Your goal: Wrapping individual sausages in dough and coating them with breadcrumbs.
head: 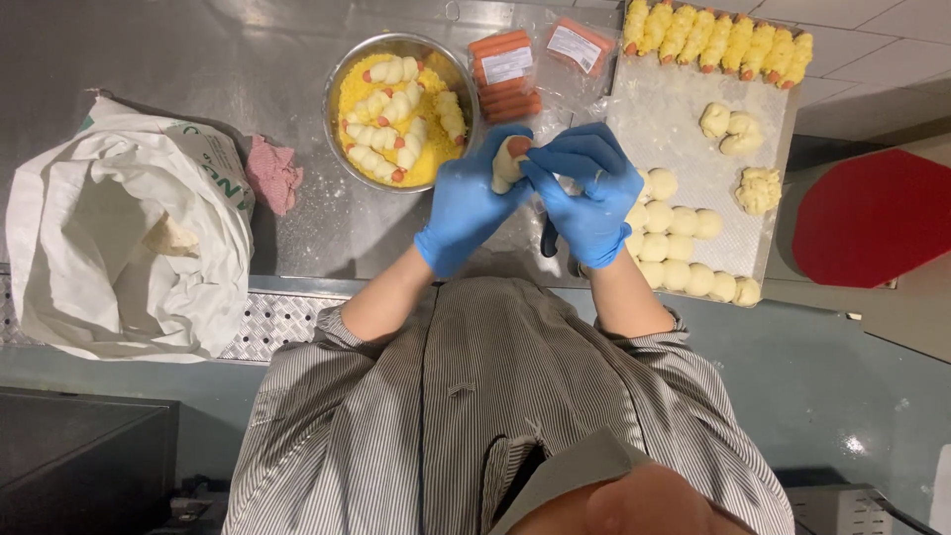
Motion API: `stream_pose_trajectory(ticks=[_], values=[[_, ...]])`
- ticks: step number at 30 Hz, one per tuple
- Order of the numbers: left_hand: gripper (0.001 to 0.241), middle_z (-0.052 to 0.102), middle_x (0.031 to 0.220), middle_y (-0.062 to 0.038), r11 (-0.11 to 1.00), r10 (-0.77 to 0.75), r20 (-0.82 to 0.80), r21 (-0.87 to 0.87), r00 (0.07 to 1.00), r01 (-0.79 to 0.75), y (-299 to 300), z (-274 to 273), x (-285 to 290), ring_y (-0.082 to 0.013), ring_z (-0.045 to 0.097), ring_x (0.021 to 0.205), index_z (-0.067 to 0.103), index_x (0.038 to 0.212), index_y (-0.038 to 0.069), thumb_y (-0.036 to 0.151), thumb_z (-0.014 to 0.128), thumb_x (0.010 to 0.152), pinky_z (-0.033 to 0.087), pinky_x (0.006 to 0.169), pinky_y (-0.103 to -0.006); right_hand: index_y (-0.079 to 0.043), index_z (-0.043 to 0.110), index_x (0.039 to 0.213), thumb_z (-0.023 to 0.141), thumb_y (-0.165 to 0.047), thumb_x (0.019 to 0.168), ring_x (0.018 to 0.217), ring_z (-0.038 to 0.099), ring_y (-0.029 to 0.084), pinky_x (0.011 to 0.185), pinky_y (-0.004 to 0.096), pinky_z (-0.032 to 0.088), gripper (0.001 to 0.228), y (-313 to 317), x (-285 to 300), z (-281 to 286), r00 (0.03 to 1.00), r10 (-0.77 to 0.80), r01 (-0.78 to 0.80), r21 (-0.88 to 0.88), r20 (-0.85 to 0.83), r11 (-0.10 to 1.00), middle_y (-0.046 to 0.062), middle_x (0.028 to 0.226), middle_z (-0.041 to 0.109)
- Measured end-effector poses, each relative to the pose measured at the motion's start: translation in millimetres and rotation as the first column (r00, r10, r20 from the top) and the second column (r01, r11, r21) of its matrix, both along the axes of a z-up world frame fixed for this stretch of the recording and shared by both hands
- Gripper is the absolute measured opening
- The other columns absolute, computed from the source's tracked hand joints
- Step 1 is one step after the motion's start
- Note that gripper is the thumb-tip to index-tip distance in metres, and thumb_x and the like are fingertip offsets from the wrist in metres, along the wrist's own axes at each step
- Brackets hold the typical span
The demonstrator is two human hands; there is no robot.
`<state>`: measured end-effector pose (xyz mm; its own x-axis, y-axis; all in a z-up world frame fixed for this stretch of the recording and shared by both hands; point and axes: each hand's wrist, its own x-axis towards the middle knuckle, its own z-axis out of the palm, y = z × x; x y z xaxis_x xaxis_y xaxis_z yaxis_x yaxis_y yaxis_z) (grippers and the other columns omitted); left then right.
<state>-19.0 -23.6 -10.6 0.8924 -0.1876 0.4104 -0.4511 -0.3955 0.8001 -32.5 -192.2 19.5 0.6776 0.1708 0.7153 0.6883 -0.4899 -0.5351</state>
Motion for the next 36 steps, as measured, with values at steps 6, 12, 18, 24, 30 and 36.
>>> stream_pose_trajectory(ticks=[6,12,18,24,30,36], values=[[0.038,0.072,0.095,-0.011,0.996,0.09,0.031,0.008,0.995,-0.09,-4.3,-5.0,-3.6,-0.0312,0.075,0.081,0.06,0.122,0.011,0.027,0.079,0.092,0.059,0.066,-0.0379,-0.009,0.074,0.101,0.086,0.002,0.082,0.097,0.068,0.029,0.087,0.04,0.058,0.025,12.1,-7.5,-2.0,0.991,-0.133,0.133,-0.006,0.035,0.991,0.008,0.101,0.07],[0.028,0.073,0.098,-0.008,0.991,0.128,0.028,0.038,0.991,-0.129,-6.4,-2.8,-3.3,-0.0294,0.076,0.083,0.063,0.119,0.012,0.026,0.072,0.096,0.059,0.068,-0.0377,-0.005,0.068,0.114,0.084,-0.009,0.086,0.105,0.065,0.035,0.094,0.045,0.053,0.032,8.5,-4.0,-14.9,0.991,-0.134,0.128,-0.249,-0.008,0.96,0.011,0.111,0.069],[0.023,0.072,0.098,-0.01,0.99,0.02,0.021,0.141,1.0,-0.023,-5.0,-9.5,1.9,-0.031,0.073,0.078,0.065,0.114,0.01,0.024,0.071,0.096,0.057,0.064,-0.0389,-0.003,0.068,0.104,0.078,-0.006,0.087,0.1,0.061,0.037,0.091,0.045,0.051,0.02,-7.1,7.9,-20.0,0.998,-0.017,-0.002,-0.3,-0.061,0.954,0.014,0.106,0.065],[0.023,0.071,0.099,-0.011,0.988,-0.063,-0.088,-0.147,0.994,0.05,-11.1,-27.1,1.9,-0.0305,0.075,0.085,0.062,0.114,0.006,0.018,0.071,0.097,0.059,0.073,-0.037,-0.004,0.067,0.099,0.082,-0.002,0.082,0.099,0.062,0.031,0.088,0.042,0.052,0.022,-3.9,8.1,-6.9,0.988,0.104,-0.112,-0.065,-0.115,0.992,0.013,0.106,0.064],[0.03,0.071,0.098,-0.01,0.984,-0.137,-0.105,-0.128,0.985,0.124,-8.4,-37.8,6.1,-0.0227,0.075,0.087,0.063,0.112,0.007,0.018,0.08,0.091,0.058,0.076,-0.0336,-0.007,0.068,0.096,0.089,-0.009,0.082,0.104,0.062,0.027,0.092,0.036,0.053,0.025,-0.2,8.2,-47.6,0.97,0.011,0.026,0.15,-0.243,0.988,0.013,0.114,0.061],[0.042,0.066,0.096,-0.011,0.841,-0.48,-0.351,-0.446,0.804,0.308,1.3,-49.8,-0.7,-0.0237,0.063,0.082,0.059,0.129,0.006,0.028,0.072,0.096,0.051,0.073,-0.0332,-0.005,0.044,0.111,0.064,-0.032,0.096,0.114,0.058,0.024,0.105,0.037,0.046,0.037,20.2,6.8,-33.0,0.723,0.589,-0.195,0.711,-0.362,0.676,0.012,0.123,0.059]])
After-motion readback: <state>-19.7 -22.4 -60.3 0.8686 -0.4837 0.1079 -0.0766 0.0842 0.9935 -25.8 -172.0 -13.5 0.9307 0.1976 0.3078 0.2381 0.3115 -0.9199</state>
